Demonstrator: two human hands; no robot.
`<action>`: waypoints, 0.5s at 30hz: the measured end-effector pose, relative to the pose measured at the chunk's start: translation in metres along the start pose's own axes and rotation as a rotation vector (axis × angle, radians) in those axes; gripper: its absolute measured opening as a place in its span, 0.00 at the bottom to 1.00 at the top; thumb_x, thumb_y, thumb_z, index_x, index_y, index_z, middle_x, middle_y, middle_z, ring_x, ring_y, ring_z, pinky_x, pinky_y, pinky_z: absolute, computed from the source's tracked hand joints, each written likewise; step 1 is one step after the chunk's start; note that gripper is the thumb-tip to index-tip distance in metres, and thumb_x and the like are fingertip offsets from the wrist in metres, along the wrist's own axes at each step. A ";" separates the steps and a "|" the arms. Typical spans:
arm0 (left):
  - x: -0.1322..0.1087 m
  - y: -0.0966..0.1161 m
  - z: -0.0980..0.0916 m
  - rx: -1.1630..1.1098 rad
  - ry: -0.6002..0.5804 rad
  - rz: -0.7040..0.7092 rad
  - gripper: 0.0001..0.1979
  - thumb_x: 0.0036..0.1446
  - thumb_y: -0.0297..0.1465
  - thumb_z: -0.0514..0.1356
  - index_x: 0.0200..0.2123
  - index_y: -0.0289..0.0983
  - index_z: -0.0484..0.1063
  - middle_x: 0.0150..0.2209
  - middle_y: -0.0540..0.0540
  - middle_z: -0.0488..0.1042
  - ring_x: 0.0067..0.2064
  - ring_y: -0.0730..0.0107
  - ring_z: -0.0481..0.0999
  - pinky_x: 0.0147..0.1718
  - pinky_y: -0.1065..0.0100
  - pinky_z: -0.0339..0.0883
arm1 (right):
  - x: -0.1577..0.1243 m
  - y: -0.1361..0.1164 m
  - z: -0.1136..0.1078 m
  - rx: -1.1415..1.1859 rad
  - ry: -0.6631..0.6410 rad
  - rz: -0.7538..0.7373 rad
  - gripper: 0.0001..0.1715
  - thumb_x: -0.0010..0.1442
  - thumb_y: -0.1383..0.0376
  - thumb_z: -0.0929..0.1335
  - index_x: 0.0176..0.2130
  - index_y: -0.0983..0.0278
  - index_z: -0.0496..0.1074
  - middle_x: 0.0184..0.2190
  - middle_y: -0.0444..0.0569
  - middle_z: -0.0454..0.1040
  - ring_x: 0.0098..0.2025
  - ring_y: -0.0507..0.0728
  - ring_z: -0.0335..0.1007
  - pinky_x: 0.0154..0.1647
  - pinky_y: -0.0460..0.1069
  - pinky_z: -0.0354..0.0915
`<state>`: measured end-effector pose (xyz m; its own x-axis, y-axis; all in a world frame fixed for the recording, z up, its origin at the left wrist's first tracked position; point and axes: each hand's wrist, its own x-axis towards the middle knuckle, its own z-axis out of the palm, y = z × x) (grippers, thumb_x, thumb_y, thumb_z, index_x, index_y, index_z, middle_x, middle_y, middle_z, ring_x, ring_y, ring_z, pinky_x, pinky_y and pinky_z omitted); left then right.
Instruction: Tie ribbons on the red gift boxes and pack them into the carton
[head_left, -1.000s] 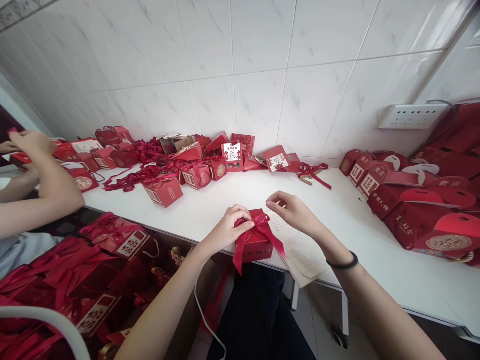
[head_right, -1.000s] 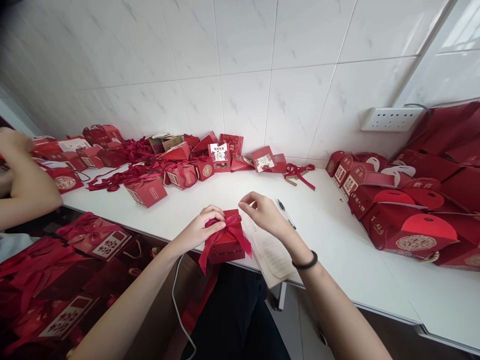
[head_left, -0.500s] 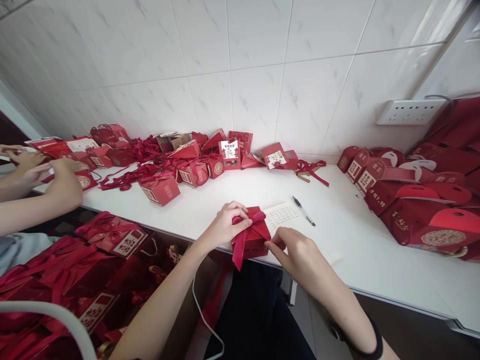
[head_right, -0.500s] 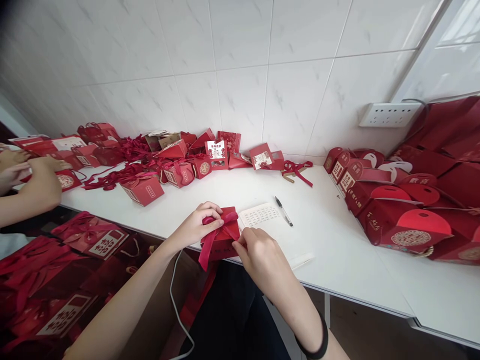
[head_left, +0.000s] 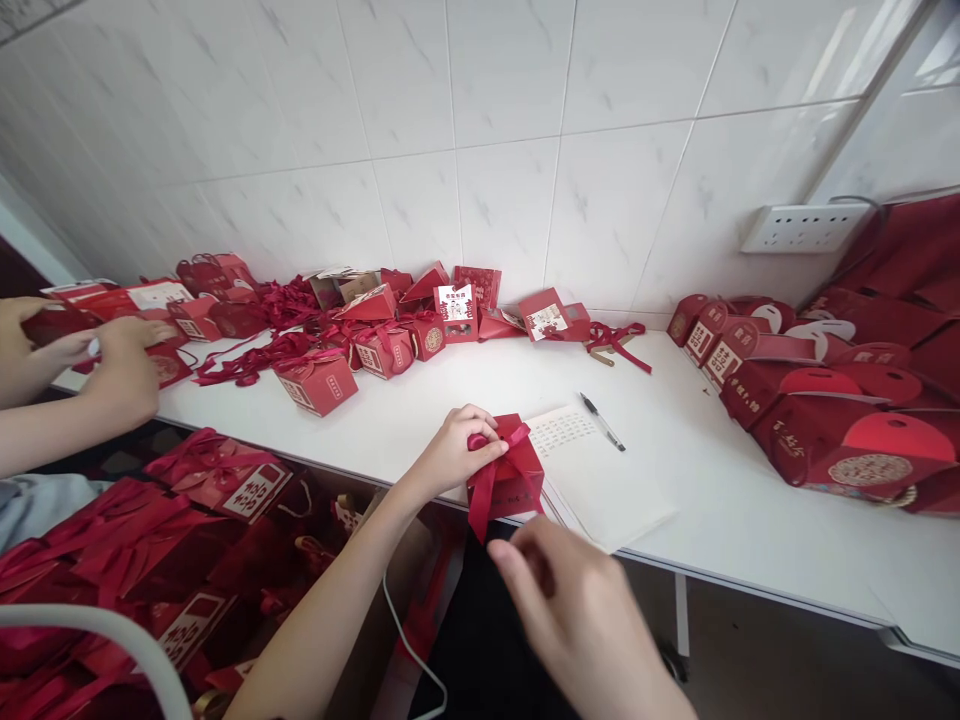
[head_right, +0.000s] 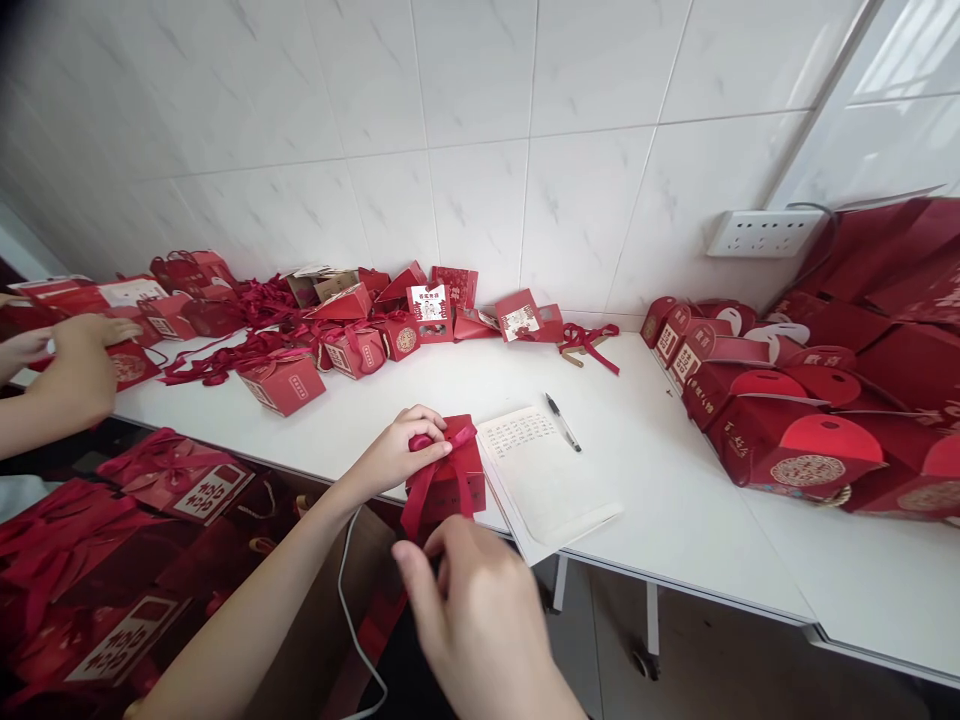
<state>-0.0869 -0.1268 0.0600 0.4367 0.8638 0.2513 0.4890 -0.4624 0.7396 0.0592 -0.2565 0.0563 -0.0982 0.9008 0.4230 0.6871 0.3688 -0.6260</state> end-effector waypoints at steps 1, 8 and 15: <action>0.000 0.000 0.000 0.000 0.004 0.006 0.09 0.52 0.35 0.60 0.24 0.38 0.71 0.41 0.45 0.70 0.47 0.62 0.68 0.52 0.59 0.60 | 0.002 -0.001 0.010 0.028 -0.108 0.060 0.21 0.66 0.52 0.58 0.27 0.61 0.63 0.18 0.46 0.66 0.18 0.55 0.62 0.19 0.48 0.53; -0.002 0.000 0.000 -0.004 0.013 0.020 0.09 0.52 0.36 0.60 0.25 0.37 0.71 0.41 0.45 0.70 0.47 0.63 0.68 0.51 0.59 0.61 | 0.023 0.010 0.055 0.373 -0.244 0.269 0.18 0.65 0.60 0.56 0.24 0.61 0.54 0.18 0.45 0.67 0.17 0.53 0.63 0.20 0.45 0.55; 0.000 -0.003 0.001 -0.020 0.013 0.014 0.09 0.53 0.35 0.60 0.25 0.38 0.71 0.42 0.46 0.69 0.48 0.63 0.68 0.52 0.59 0.60 | 0.015 -0.001 0.060 0.414 -0.259 0.231 0.16 0.64 0.60 0.56 0.25 0.60 0.52 0.15 0.42 0.63 0.14 0.52 0.59 0.17 0.45 0.52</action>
<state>-0.0871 -0.1258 0.0573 0.4333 0.8600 0.2696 0.4675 -0.4702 0.7485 0.0142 -0.2295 0.0243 -0.1887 0.9768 0.1011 0.3755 0.1668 -0.9117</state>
